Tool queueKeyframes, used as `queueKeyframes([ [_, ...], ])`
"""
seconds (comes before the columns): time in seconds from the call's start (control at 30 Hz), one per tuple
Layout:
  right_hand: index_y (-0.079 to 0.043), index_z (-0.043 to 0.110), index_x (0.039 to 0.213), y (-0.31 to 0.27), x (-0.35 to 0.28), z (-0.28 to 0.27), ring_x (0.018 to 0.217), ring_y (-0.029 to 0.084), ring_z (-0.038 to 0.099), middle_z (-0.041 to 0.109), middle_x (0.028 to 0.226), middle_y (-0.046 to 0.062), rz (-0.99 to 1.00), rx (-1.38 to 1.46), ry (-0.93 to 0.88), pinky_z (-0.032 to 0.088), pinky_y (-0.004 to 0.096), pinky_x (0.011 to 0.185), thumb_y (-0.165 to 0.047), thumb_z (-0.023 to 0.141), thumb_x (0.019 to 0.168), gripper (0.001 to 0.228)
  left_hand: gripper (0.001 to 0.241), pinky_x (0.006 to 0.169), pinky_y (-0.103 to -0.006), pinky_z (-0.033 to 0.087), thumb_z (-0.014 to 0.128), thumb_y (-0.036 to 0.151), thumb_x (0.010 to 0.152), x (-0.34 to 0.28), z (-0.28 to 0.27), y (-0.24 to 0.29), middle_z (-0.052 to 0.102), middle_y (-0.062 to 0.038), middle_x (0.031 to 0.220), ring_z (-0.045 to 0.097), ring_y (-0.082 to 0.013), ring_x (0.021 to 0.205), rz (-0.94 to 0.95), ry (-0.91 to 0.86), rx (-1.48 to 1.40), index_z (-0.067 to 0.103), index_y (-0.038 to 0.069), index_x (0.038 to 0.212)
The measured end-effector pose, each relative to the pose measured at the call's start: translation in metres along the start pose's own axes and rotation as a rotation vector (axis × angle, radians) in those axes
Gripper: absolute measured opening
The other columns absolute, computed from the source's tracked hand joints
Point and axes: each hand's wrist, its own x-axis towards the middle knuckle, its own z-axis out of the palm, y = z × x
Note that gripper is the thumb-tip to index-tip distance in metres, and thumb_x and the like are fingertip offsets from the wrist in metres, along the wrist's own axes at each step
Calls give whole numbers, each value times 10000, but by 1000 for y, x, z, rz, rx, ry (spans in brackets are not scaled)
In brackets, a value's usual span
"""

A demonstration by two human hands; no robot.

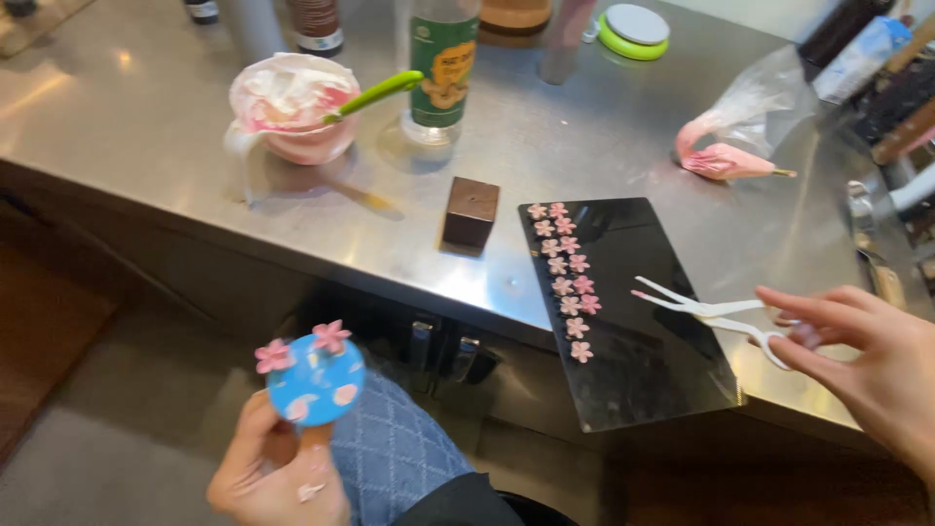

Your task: Decorating a small blue pastry base with pink frosting flowers using a piping bag and scissors, then mixing more frosting in a bowl

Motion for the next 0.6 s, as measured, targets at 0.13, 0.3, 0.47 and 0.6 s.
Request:
queueKeyframes([
  [0.13, -108, 742, 1334, -34, -17, 1, 739, 182, 687, 688, 1013, 115, -95, 350, -14, 564, 282, 909, 12, 770, 747, 600, 228, 1021, -379, 584, 816, -105, 744, -14, -10, -6, 696, -121, 977, 682, -226, 990, 10, -45, -88, 689, -20, 914],
  [0.3, -260, 778, 1269, -119, -30, -10, 646, 57, 740, 780, 861, -43, -403, 295, -92, 612, 214, 749, -130, 817, 681, 603, 263, 761, -299, 584, 782, -175, 727, -23, -16, 13, 719, -132, 965, 711, -239, 938, 69, -155, -81, 730, -29, 940],
  [0.47, -272, 788, 1218, -181, -27, -19, 580, 41, 662, 746, 882, -74, -565, 231, -32, 509, 212, 638, -187, 812, 734, 491, 89, 706, -311, 500, 777, 32, 852, -15, -16, 35, 688, -91, 833, 623, -223, 771, 249, -219, -15, 690, 15, 841],
  [0.6, -243, 777, 1234, -199, -28, -22, 576, 39, 634, 728, 908, -61, -582, 240, -18, 511, 209, 626, -143, 809, 740, 505, 76, 719, -304, 516, 773, -36, 828, -18, -17, 38, 705, -95, 851, 642, -243, 790, 244, -204, -56, 713, 6, 850],
])
